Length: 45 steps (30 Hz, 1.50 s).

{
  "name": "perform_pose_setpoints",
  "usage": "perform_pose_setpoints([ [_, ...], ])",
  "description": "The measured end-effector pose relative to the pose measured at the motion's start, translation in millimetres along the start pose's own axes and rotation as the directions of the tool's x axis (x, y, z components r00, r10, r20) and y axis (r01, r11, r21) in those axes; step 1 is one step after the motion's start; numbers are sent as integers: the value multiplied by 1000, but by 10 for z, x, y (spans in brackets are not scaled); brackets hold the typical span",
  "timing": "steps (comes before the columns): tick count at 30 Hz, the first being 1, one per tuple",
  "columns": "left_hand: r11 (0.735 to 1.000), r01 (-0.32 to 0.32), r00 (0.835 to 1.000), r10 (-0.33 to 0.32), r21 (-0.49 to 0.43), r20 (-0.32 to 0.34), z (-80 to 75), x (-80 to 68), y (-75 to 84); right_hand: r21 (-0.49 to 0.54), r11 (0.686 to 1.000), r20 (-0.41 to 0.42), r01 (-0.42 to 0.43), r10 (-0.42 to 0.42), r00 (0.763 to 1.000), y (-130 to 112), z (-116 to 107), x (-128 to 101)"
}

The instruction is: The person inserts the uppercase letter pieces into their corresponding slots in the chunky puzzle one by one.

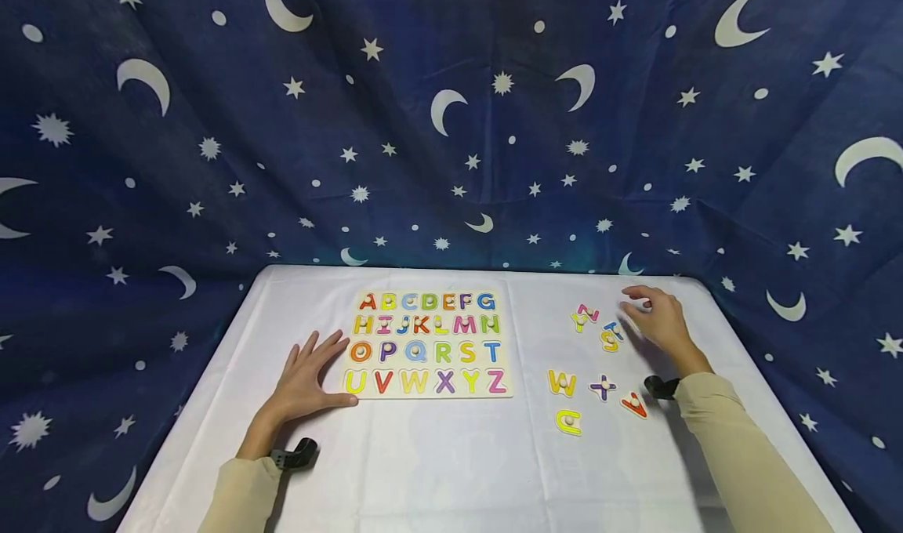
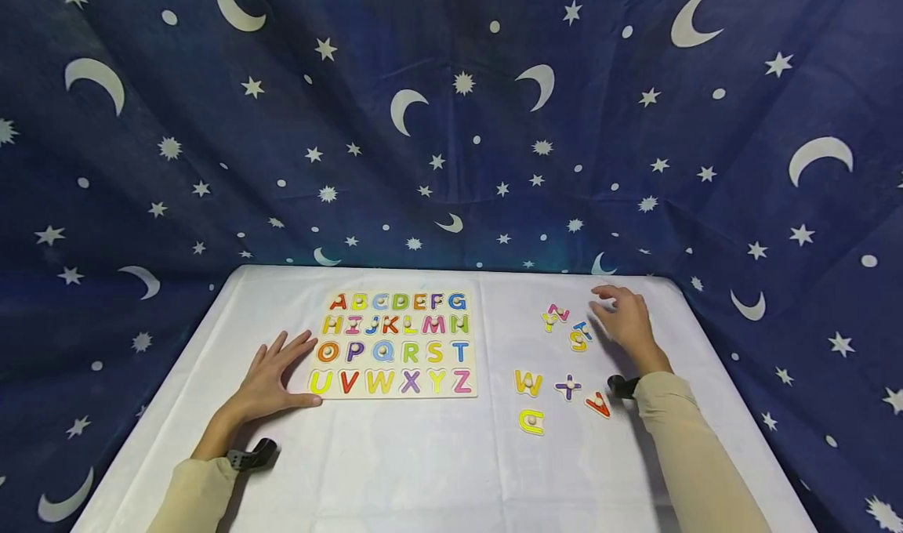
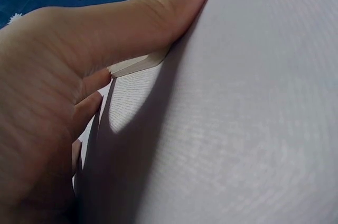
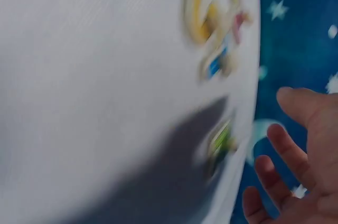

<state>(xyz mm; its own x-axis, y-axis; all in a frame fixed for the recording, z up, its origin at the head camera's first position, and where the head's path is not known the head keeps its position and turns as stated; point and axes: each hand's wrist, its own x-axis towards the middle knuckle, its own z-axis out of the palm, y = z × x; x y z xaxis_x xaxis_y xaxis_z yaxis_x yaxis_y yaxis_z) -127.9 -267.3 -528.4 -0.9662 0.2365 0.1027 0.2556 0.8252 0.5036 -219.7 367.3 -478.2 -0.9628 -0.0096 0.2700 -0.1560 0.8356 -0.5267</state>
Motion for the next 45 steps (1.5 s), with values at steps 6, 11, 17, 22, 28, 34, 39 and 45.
perform_pose_setpoints([
  [6, 1000, 0, 1000, 0, -3, 3, -9, 10, 0, -23, 995, 92, -102, 104, 990, 246, -46, -100],
  [11, 1000, 6, 1000, -6, 2, 10, -4, 12, -3, -35, 985, 98, -171, 174, 980, 360, -42, -146],
  [17, 1000, 4, 1000, -4, 7, 3, -10, 5, -5, -43, 978, 82, -203, 206, 975, 383, -38, -163],
  [22, 1000, 5, 1000, -5, 4, 5, -14, 2, 1, -33, 974, 88, -224, 226, 970, 380, -31, -175],
  [28, 1000, 7, 1000, -7, 5, 2, -16, 0, -2, -9, 960, 99, -279, 278, 955, 366, -29, -179],
  [34, 1000, 4, 1000, -4, -3, 5, -17, 0, 11, -7, 953, 74, -303, 302, 950, 380, -28, -180],
  [39, 1000, 6, 1000, -6, -4, 6, -24, -3, 31, -15, 963, 55, -269, 270, 961, 342, -28, -145],
  [45, 1000, 11, 1000, -11, 3, 8, -23, -1, 23, 42, 989, 29, -141, 140, 990, 38, 23, -61],
])
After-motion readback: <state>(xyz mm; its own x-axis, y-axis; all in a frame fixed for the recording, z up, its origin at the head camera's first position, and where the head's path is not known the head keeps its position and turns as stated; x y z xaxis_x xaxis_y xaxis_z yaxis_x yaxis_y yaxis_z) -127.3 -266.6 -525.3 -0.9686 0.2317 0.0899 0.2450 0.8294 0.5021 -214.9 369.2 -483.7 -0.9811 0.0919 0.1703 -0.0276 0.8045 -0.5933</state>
